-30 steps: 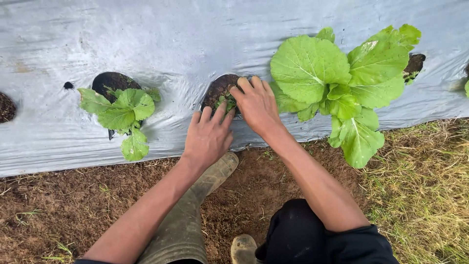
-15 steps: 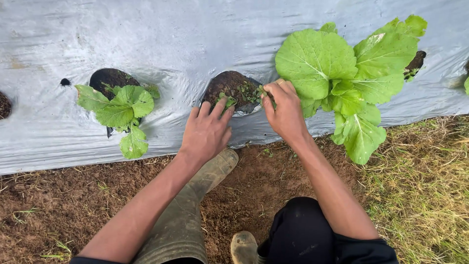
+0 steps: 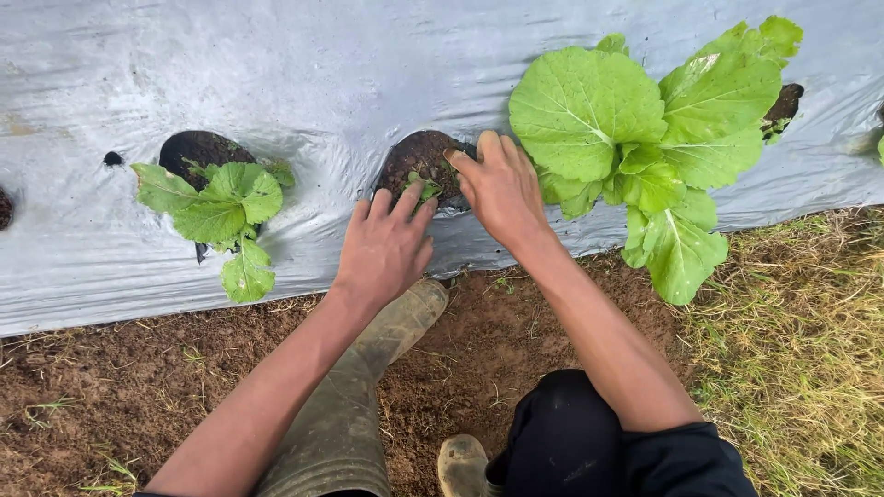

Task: Inspecting and adjusting soil and plastic mulch around young plants in a field to ensure they are properly seated.

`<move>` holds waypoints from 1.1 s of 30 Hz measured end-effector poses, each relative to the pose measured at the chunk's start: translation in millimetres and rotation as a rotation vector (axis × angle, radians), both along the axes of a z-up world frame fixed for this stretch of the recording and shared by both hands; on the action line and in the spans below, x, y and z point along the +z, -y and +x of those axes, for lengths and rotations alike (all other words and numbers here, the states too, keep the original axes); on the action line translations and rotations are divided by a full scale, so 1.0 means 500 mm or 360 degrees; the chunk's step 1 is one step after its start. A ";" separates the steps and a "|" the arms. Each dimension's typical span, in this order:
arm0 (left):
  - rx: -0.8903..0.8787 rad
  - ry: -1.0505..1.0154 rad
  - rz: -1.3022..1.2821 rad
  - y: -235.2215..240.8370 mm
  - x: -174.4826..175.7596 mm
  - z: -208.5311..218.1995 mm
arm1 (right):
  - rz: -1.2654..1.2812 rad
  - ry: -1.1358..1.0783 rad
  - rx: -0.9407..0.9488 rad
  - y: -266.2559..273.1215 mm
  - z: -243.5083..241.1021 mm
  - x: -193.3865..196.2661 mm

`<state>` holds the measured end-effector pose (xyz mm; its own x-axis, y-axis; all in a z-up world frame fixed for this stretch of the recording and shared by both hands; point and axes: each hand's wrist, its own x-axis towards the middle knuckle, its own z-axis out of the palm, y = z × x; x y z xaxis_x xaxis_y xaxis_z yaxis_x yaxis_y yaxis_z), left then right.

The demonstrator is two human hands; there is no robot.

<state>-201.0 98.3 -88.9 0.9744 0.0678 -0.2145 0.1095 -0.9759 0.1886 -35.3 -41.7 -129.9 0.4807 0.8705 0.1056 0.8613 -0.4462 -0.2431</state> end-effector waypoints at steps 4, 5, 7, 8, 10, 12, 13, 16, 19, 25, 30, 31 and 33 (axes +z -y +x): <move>0.0004 0.0050 0.0003 0.001 -0.010 -0.005 | 0.0107 0.0243 0.0045 -0.011 -0.003 -0.025; 0.0006 0.0070 0.0002 0.001 -0.011 -0.003 | 0.0177 0.0342 0.0091 -0.012 0.001 -0.034; 0.0005 0.0093 0.0004 -0.001 -0.011 0.000 | 0.0250 0.0444 0.0135 -0.010 0.006 -0.054; 0.0011 0.0094 0.0008 -0.002 -0.010 0.001 | 0.0288 0.0450 0.0158 -0.007 0.009 -0.065; 0.0007 0.0097 0.0007 0.000 -0.012 0.000 | 0.0320 0.0457 0.0173 0.003 0.007 -0.089; 0.0014 0.0132 0.0014 -0.001 -0.015 -0.001 | 0.0306 0.0375 0.0122 0.009 0.004 -0.114; 0.0015 0.0131 0.0014 0.000 -0.014 -0.001 | 0.0306 0.0375 0.0123 0.008 0.001 -0.101; 0.0020 0.0136 0.0017 0.000 -0.012 -0.006 | 0.0301 0.0196 0.0048 0.005 -0.012 -0.065; 0.0012 0.0088 0.0003 -0.003 -0.009 -0.007 | 0.0242 -0.0324 -0.0144 0.001 -0.020 -0.025; -0.0009 0.0013 -0.0012 -0.013 -0.011 -0.009 | -0.0355 -0.1172 -0.0227 0.032 -0.061 0.124; -0.0012 0.0055 -0.0016 -0.013 -0.014 -0.005 | -0.1526 -0.1466 -0.0110 0.004 -0.054 0.274; -0.0018 0.0055 -0.0022 -0.013 -0.011 -0.006 | -0.1529 -0.1469 -0.0119 0.013 -0.047 0.256; -0.0011 0.0056 -0.0009 -0.011 -0.006 -0.006 | -0.1198 -0.1202 -0.0351 0.030 -0.033 0.220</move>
